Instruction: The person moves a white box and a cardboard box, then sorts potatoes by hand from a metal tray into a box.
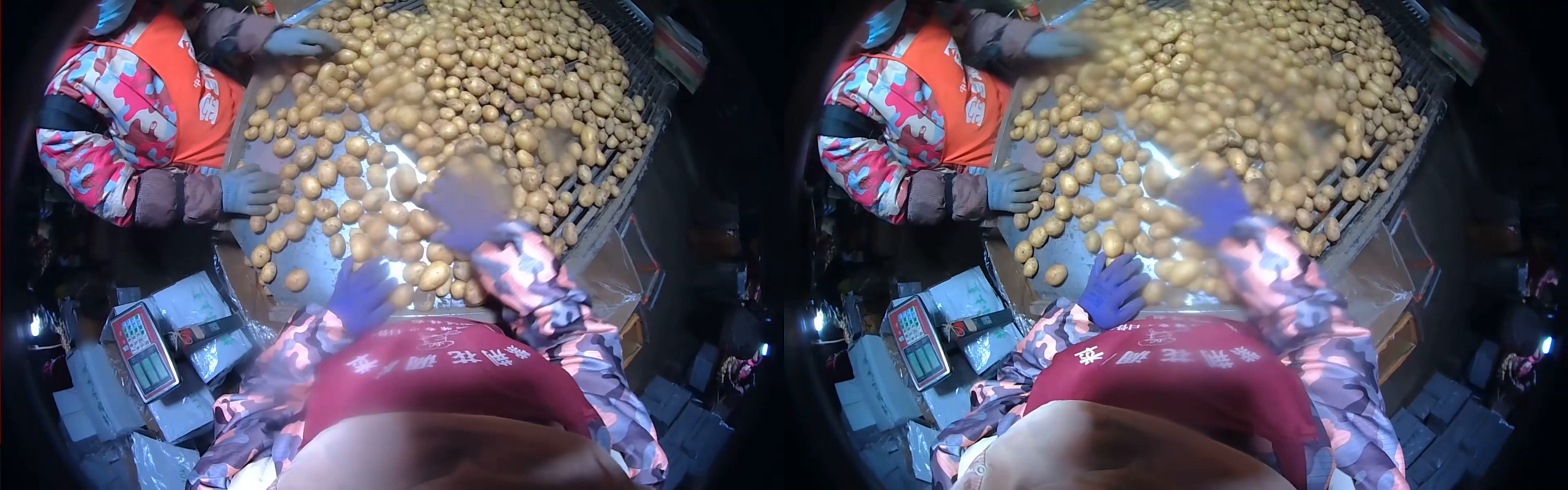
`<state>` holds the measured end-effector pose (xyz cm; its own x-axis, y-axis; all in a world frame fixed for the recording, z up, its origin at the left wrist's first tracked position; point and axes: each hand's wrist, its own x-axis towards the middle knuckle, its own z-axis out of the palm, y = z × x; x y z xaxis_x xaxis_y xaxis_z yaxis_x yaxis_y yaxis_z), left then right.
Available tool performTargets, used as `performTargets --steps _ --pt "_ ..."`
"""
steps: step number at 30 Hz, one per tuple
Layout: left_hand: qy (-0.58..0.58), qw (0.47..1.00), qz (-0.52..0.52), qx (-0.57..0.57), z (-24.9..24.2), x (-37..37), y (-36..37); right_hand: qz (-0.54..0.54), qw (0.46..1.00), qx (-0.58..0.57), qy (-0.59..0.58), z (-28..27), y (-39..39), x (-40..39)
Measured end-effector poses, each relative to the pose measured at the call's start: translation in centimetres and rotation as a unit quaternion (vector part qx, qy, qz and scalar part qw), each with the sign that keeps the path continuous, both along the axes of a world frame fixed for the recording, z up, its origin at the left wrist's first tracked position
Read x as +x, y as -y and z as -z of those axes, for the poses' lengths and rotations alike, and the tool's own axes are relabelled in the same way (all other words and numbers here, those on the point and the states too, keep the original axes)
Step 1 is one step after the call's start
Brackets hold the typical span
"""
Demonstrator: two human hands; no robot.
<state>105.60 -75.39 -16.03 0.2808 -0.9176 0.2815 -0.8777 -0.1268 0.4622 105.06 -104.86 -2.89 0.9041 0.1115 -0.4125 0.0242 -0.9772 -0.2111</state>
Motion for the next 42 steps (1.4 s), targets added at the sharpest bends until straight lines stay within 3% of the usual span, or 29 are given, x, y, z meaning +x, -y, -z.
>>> performTargets --steps 2,5,8,9,12,14,16,19,21,23,28,32,35,37,39,40,41,42 --pt "0.001 1.0 0.015 -0.011 -0.8 0.5 -0.8 0.024 0.995 -0.062 0.069 6.7 4.3 -0.3" --pt "-0.133 0.989 -0.037 0.053 -2.6 2.0 -0.6 -0.044 0.953 -0.132 0.269 15.1 11.8 -1.3" --pt "-0.218 0.968 -0.114 0.045 -5.8 4.6 0.7 -0.035 0.947 -0.182 0.262 11.6 12.8 -2.1" --pt "-0.112 0.988 -0.098 -0.027 -4.2 5.9 0.6 -0.021 0.932 -0.216 0.29 11.3 12.2 -1.7" --pt "-0.16 0.97 -0.134 -0.121 -5.1 9.2 4.1 0.0 0.973 -0.167 0.158 9.6 8.8 2.0" --pt "-0.073 0.977 -0.15 -0.131 -1.3 12.9 7.3 0.026 0.982 -0.118 0.144 10.2 7.3 4.1" --pt "-0.047 0.977 -0.189 -0.086 -1.2 14.7 11.7 0.061 0.985 -0.078 0.142 11.5 6.8 5.6" --pt "-0.154 0.963 -0.184 0.12 1.7 18.6 14.8 0.092 0.985 -0.048 0.139 12.7 7.3 7.3" --pt "-0.059 0.986 -0.113 0.107 2.7 19.9 15.4 0.11 0.984 -0.031 0.134 13.4 7.5 7.9" --pt "-0.155 0.975 -0.05 0.151 14.1 25.1 16.5 0.123 0.983 -0.014 0.132 13.9 7.8 8.4" --pt "-0.243 0.94 -0.124 0.204 6.8 23.1 16.1 0.153 0.978 0.048 0.133 14.7 8.7 8.4" --pt "-0.154 0.972 -0.164 0.062 4.3 19.2 13.5 0.181 0.965 0.136 0.134 15.1 8.5 6.2" --pt "-0.299 0.931 -0.211 -0.007 1.6 16.5 11.3 0.208 0.94 0.248 0.112 15.7 7.8 2.6" --pt "-0.384 0.897 -0.212 -0.057 0.4 14.9 9.7 0.252 0.899 0.349 0.081 14.8 7.4 0.3" --pt "-0.419 0.874 -0.224 -0.104 -0.5 13.2 9.3 0.352 0.792 0.499 0.023 11.9 6.5 -1.9" --pt "-0.436 0.861 -0.229 -0.128 -2.6 12.2 9.5 0.417 0.697 0.584 -0.011 8.5 5.4 -2.3" --pt "-0.557 0.793 -0.2 -0.141 -4.9 10.9 9.5 0.493 0.572 0.653 -0.06 4.9 4.3 -2.7" --pt "-0.5 0.844 -0.163 -0.103 -6.0 10.1 10.3 0.46 0.479 0.744 -0.074 5.2 3.6 -3.2"
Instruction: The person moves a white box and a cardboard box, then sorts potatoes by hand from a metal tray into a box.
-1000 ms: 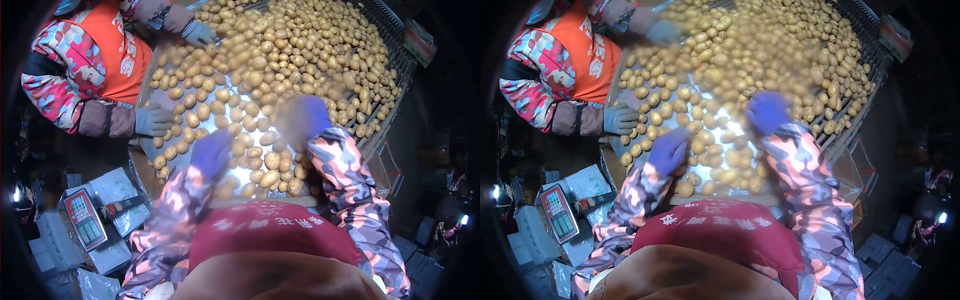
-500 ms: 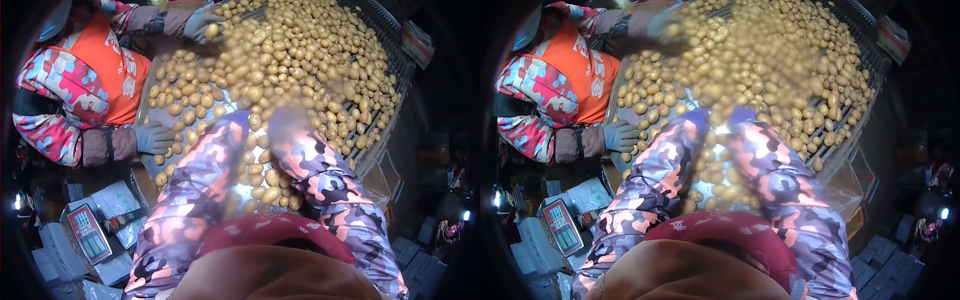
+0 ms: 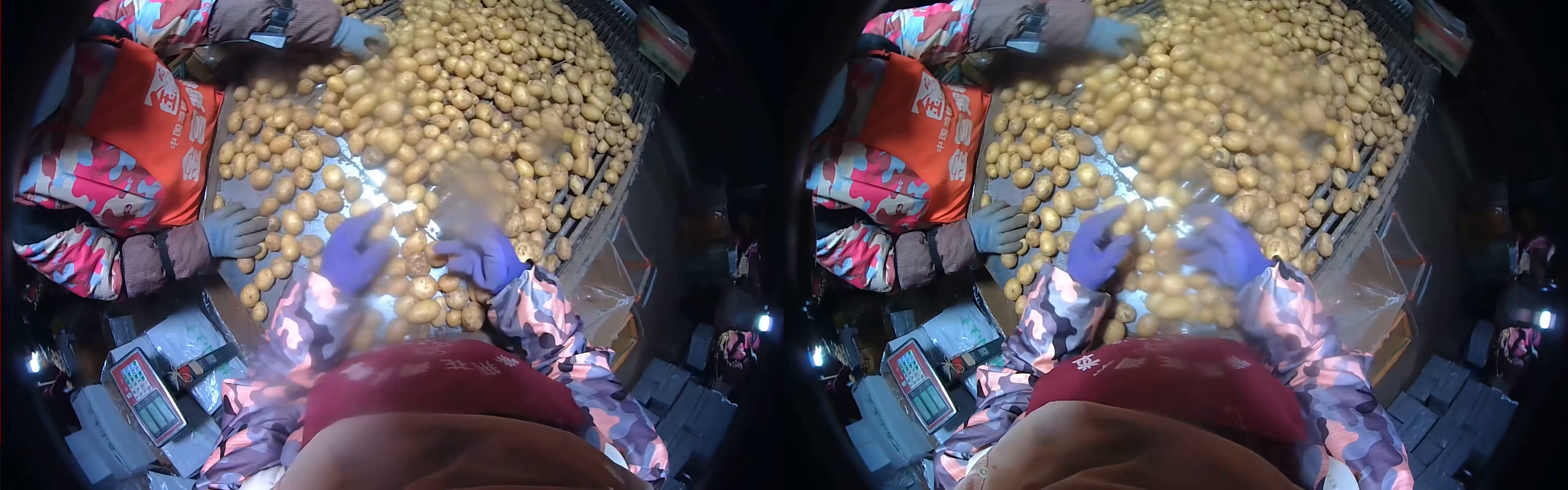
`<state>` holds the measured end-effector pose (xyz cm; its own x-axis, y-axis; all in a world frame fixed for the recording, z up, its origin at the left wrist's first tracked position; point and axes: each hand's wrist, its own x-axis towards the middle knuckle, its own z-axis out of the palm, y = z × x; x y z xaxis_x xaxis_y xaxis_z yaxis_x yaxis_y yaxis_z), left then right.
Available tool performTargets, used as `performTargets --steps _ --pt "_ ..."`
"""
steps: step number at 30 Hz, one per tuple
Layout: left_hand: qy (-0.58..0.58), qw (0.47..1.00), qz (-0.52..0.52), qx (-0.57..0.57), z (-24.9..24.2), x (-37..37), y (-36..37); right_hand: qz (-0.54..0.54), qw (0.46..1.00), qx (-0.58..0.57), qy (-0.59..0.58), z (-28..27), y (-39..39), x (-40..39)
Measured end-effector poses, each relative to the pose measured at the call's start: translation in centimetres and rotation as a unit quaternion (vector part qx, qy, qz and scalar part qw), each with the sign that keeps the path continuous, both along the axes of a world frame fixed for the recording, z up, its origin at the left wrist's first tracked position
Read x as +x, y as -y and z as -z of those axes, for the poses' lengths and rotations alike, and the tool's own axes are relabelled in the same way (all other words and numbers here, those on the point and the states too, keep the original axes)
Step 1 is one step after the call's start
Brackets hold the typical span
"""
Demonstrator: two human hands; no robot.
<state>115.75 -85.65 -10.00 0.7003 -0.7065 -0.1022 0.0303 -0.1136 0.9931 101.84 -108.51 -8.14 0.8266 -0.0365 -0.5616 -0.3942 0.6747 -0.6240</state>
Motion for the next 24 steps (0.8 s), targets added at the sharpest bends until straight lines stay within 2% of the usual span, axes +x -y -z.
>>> performTargets --steps 2,3,4,5,8,9,10,12,13,15,16,17,18,19,21,22,23,24 --pt "0.147 0.982 0.101 0.057 -1.5 -1.2 1.4 0.042 0.963 0.241 0.11 2.8 -0.9 -1.0" --pt "0.167 0.978 0.124 0.035 -3.0 -1.7 2.3 0.012 0.986 0.125 0.112 4.9 -0.9 -1.6" --pt "0.186 0.972 0.146 0.013 -4.6 -2.0 3.2 -0.019 0.994 0.007 0.106 4.9 -1.5 -1.3" --pt "0.205 0.964 0.17 -0.009 -5.3 -2.0 3.8 -0.044 0.99 -0.066 0.117 4.2 -1.2 -2.0" --pt "0.21 0.977 0.038 -0.024 0.3 -0.9 4.0 -0.031 0.992 -0.099 0.065 -3.2 -1.9 -2.6" --pt "0.491 0.868 -0.002 -0.074 2.0 1.4 4.3 -0.03 0.992 -0.093 0.083 -0.6 -0.2 -3.6" --pt "0.242 0.97 -0.018 0.012 0.9 2.8 4.8 -0.033 0.973 -0.199 0.112 -0.5 0.0 -3.5" --pt "0.128 0.987 -0.048 0.08 2.6 6.7 5.9 -0.025 0.897 -0.421 0.134 -0.4 0.2 -3.3" --pt "0.278 0.957 -0.063 0.059 6.2 9.2 6.5 -0.031 0.789 -0.573 0.219 -1.0 0.0 -2.7" --pt "0.421 0.893 -0.024 0.156 8.1 12.1 7.7 -0.061 0.73 -0.632 0.253 -1.0 0.2 -2.3" --pt "0.487 0.85 -0.006 0.202 8.4 12.8 8.2 -0.085 0.802 -0.553 0.208 -0.3 0.4 -2.5" --pt "0.48 0.853 -0.003 0.204 8.8 13.3 8.7 -0.109 0.815 -0.538 0.184 0.1 0.7 -2.2" --pt "0.471 0.857 0.002 0.208 7.2 13.2 9.0 -0.134 0.827 -0.523 0.159 0.5 1.0 -1.9" --pt "0.422 0.882 0.012 0.209 6.8 13.4 9.2 -0.161 0.786 -0.576 0.158 0.6 1.5 -0.6" --pt "0.283 0.937 0.033 0.204 6.3 14.3 9.9 -0.101 0.669 -0.713 0.185 7.4 4.0 0.5" --pt "0.191 0.961 0.047 0.197 6.2 15.1 10.4 -0.113 0.684 -0.703 0.157 9.5 5.8 1.1" --pt "0.11 0.986 0.024 0.121 10.1 15.9 10.9 -0.122 0.698 -0.694 0.132 10.9 7.5 2.3" --pt "0.099 0.993 0.057 0.018 9.0 14.6 9.8 -0.133 0.713 -0.681 0.103 11.4 8.8 3.9"
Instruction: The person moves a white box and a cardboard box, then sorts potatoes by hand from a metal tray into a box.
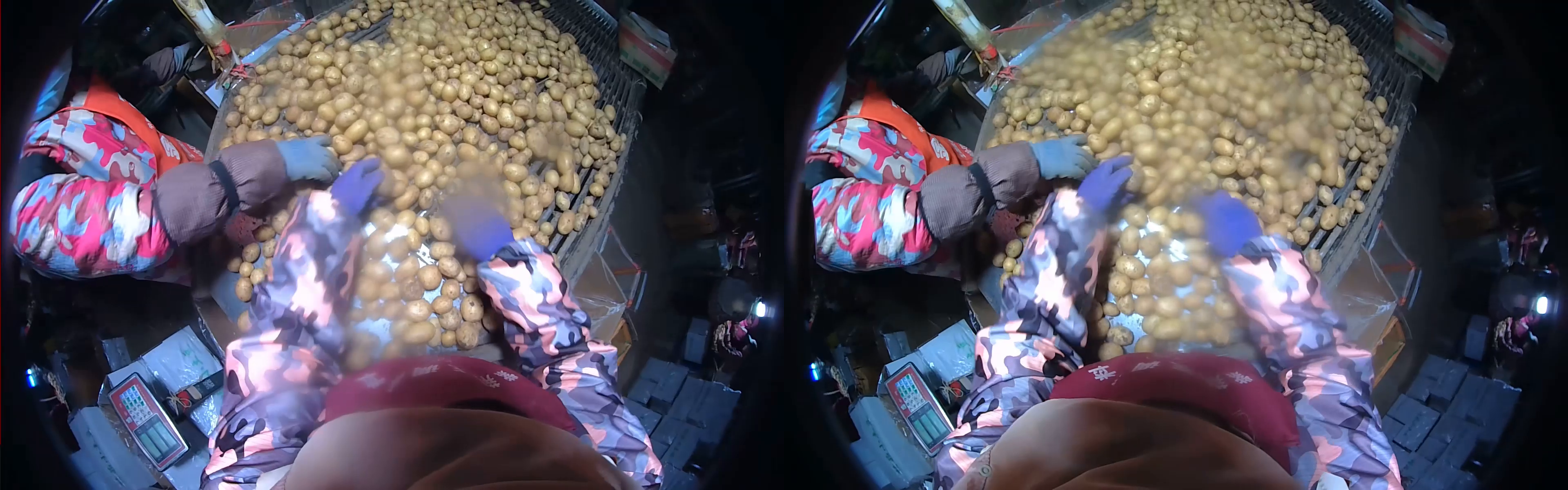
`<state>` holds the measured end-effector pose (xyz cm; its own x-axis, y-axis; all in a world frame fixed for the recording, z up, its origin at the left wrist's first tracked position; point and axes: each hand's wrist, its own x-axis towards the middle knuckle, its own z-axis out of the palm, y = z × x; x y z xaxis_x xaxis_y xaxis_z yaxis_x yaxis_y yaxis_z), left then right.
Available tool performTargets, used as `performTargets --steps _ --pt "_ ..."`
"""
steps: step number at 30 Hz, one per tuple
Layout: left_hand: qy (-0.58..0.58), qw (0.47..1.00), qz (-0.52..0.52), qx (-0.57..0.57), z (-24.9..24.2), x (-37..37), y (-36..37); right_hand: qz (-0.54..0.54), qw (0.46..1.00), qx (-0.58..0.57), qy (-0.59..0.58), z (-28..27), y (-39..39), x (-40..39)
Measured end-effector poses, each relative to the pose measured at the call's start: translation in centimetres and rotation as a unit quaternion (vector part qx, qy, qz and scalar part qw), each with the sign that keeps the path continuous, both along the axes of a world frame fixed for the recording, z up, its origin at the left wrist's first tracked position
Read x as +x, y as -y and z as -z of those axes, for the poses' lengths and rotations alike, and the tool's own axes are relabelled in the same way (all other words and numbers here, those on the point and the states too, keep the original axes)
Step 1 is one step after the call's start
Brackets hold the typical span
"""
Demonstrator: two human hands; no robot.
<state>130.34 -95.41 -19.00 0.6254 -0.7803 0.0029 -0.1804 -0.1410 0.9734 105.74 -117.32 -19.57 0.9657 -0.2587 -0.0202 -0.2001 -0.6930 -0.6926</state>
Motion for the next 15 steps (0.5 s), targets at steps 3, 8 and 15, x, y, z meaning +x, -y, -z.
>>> performTargets --steps 3,8,15 --pt "-0.177 0.97 0.053 -0.156 -2.3 -4.5 -2.1 0.036 0.95 -0.27 -0.153 -7.4 -4.1 5.8" --pt "-0.42 0.847 0.106 -0.308 -4.3 -9.1 -3.8 0.139 0.869 -0.401 -0.253 -10.1 -8.4 9.2" --pt "-0.727 0.51 0.268 -0.374 -2.6 -10.1 -3.9 -0.005 0.962 -0.223 -0.161 -4.3 -2.3 6.8"
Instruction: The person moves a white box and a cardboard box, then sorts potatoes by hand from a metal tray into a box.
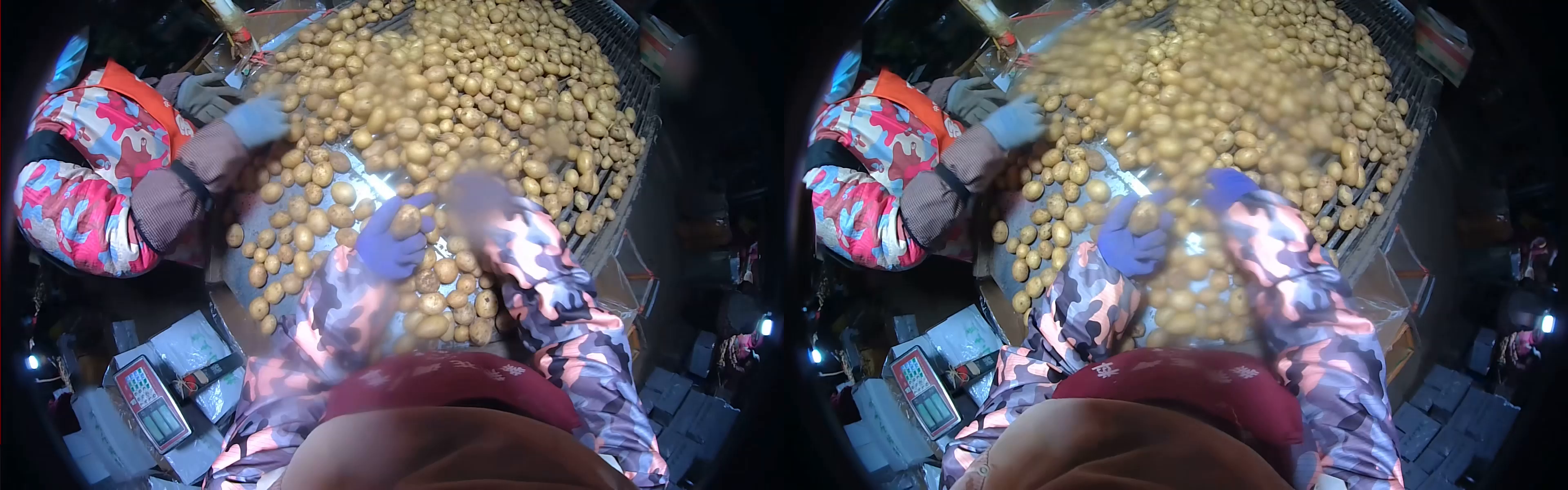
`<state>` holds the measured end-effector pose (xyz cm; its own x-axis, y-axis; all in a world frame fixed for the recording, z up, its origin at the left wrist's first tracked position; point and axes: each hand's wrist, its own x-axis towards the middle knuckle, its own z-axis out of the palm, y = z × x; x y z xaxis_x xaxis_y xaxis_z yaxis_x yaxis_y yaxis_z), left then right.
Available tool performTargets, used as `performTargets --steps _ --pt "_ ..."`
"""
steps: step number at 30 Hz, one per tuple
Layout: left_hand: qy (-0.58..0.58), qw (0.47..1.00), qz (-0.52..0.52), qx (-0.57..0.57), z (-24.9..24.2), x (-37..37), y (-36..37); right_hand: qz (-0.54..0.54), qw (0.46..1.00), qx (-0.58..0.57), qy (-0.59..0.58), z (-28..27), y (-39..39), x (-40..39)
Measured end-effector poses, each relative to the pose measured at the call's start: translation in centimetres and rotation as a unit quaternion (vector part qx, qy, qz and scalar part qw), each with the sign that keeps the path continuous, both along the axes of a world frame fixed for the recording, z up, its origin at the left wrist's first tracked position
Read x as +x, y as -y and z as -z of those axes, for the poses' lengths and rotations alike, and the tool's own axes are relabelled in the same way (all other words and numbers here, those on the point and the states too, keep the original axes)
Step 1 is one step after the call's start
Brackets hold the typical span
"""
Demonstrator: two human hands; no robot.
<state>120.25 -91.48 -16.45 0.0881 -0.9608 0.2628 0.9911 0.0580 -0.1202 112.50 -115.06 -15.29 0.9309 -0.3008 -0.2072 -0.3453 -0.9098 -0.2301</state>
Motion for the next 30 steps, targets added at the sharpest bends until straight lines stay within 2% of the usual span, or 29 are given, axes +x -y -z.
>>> performTargets --steps 2,3,4,6,7,8,9,10,11,13,14,15,16,17,19,20,21,23,24,26,27,29,30 --pt "0.009 0.996 0.056 -0.068 -1.6 -0.3 0.2 -0.072 0.981 0.107 0.143 1.1 0.4 -1.9" --pt "0.013 0.991 0.088 -0.103 -2.3 -0.7 0.2 -0.035 0.955 0.242 0.167 0.6 -0.4 -3.3" --pt "0.007 0.997 0.069 -0.033 -2.5 -1.1 -0.1 0.002 0.909 0.371 0.19 0.0 -1.1 -4.9" --pt "-0.001 0.994 0.037 0.105 -3.1 -2.3 -0.9 0.077 0.761 0.601 0.231 -2.7 -2.6 -8.7" --pt "0.063 0.97 -0.042 0.231 -3.6 -3.7 -0.7 0.114 0.662 0.698 0.249 -4.0 -3.4 -10.8" --pt "0.128 0.92 -0.12 0.35 -4.9 -5.2 -0.4 0.117 0.596 0.749 0.265 -5.2 -4.2 -12.5" --pt "0.156 0.921 -0.13 0.333 -5.2 -5.9 -0.5 0.119 0.525 0.796 0.278 -6.3 -4.9 -14.3" --pt "0.184 0.92 -0.142 0.317 -5.4 -6.7 -0.7 0.092 0.501 0.811 0.289 -7.4 -5.7 -15.7" --pt "0.211 0.918 -0.154 0.3 -6.8 -7.6 -0.6 0.095 0.483 0.826 0.274 -6.8 -5.8 -17.1" --pt "0.373 0.855 -0.227 0.282 -9.6 -10.5 0.0 0.104 0.446 0.855 0.245 -5.6 -6.2 -20.0" --pt "0.42 0.832 -0.191 0.307 -8.3 -10.5 -0.1 0.117 0.509 0.821 0.233 -4.9 -6.5 -21.2" --pt "0.467 0.807 -0.152 0.327 -7.1 -10.6 -0.2 0.091 0.616 0.747 0.234 -5.0 -7.0 -22.5" --pt "0.569 0.737 -0.156 0.329 -7.1 -11.7 0.0 0.067 0.712 0.66 0.232 -5.5 -7.7 -23.5" --pt "0.621 0.706 -0.147 0.308 -7.3 -12.5 0.3 0.137 0.664 0.712 0.182 -6.1 -8.3 -24.4" --pt "0.717 0.642 -0.128 0.239 -8.6 -14.9 1.4 0.225 0.611 0.746 0.141 -7.0 -9.2 -25.9" --pt "0.75 0.618 -0.116 0.204 -9.1 -16.0 1.7 0.261 0.611 0.734 0.142 -7.4 -9.8 -26.6" --pt "0.849 0.496 -0.145 0.11 -7.6 -16.2 1.9 0.295 0.609 0.722 0.144 -7.8 -10.4 -27.3" --pt "0.88 0.456 -0.13 -0.022 -8.9 -16.8 3.0 0.375 0.595 0.698 0.137 -8.8 -10.9 -27.8" --pt "0.865 0.499 -0.054 0.003 -11.1 -17.4 3.6 0.34 0.586 0.72 0.148 -8.2 -10.2 -28.4" --pt "0.826 0.558 -0.074 0.019 -10.4 -17.8 4.0 0.428 0.49 0.732 0.203 -7.2 -8.4 -29.9" --pt "0.838 0.533 -0.108 0.033 -9.6 -17.5 3.7 0.47 0.437 0.732 0.229 -7.0 -7.7 -31.0" --pt "0.858 0.48 -0.173 0.066 -7.9 -16.8 3.0 0.292 0.334 0.785 0.432 -3.7 -2.5 -34.3" --pt "0.857 0.472 -0.188 0.09 -6.6 -16.2 2.6 0.263 0.305 0.752 0.522 -0.7 1.9 -34.7"
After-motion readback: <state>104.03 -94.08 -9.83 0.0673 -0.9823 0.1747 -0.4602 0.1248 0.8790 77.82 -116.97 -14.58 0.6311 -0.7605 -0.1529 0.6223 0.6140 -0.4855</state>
